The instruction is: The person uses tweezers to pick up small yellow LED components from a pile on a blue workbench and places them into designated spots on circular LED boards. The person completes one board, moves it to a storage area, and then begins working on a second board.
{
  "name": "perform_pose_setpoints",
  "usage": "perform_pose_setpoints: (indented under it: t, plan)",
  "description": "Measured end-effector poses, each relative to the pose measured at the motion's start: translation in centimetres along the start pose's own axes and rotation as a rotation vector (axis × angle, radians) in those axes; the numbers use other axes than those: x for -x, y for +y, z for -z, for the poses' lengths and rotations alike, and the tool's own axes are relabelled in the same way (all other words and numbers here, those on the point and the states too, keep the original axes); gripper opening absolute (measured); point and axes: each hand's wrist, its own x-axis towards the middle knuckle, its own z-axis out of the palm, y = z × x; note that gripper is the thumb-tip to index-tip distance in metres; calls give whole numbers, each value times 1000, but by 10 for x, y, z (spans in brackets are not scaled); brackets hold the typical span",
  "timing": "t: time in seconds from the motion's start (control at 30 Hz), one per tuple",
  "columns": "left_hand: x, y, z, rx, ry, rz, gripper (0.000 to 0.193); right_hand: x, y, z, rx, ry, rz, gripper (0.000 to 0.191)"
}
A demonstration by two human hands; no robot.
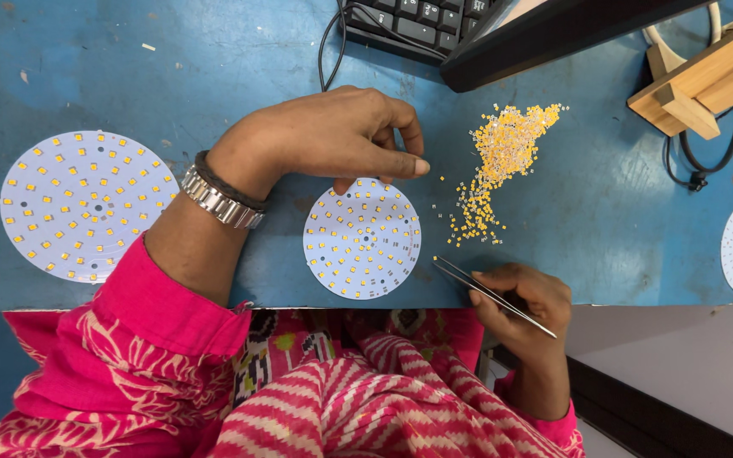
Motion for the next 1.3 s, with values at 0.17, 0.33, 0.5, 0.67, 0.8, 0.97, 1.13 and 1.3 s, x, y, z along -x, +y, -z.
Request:
perform_pose_setpoints:
  t: [0.17,0.33,0.5,0.67,0.8,0.97,1.13,1.3]
  plan:
    - [0,1,0,10,-1,19,43,6,0,-3,-9,31,-39,14]
    - [-1,0,0,3,-3,12,41,4,1,-3,-77,2,-65,15]
    - [0,1,1,18,-3,5,41,-19,12,7,-110,-180,-64,14]
    - [0,2,1,7,-5,15,41,-10,10,8,-117,-87,-77,17]
    - [0,0,0,10,-10,10,41,4,7,2,-77,-3,-70,18]
    - [1,1,1,12,-6,0,41,2,4,2,-50,-18,-86,15]
    - [1,0,1,15,-10,1,41,-15,8,5,-162,-150,-53,14]
    - [1,0,1,12,-6,-26,41,-22,14,6,-179,-179,-42,16]
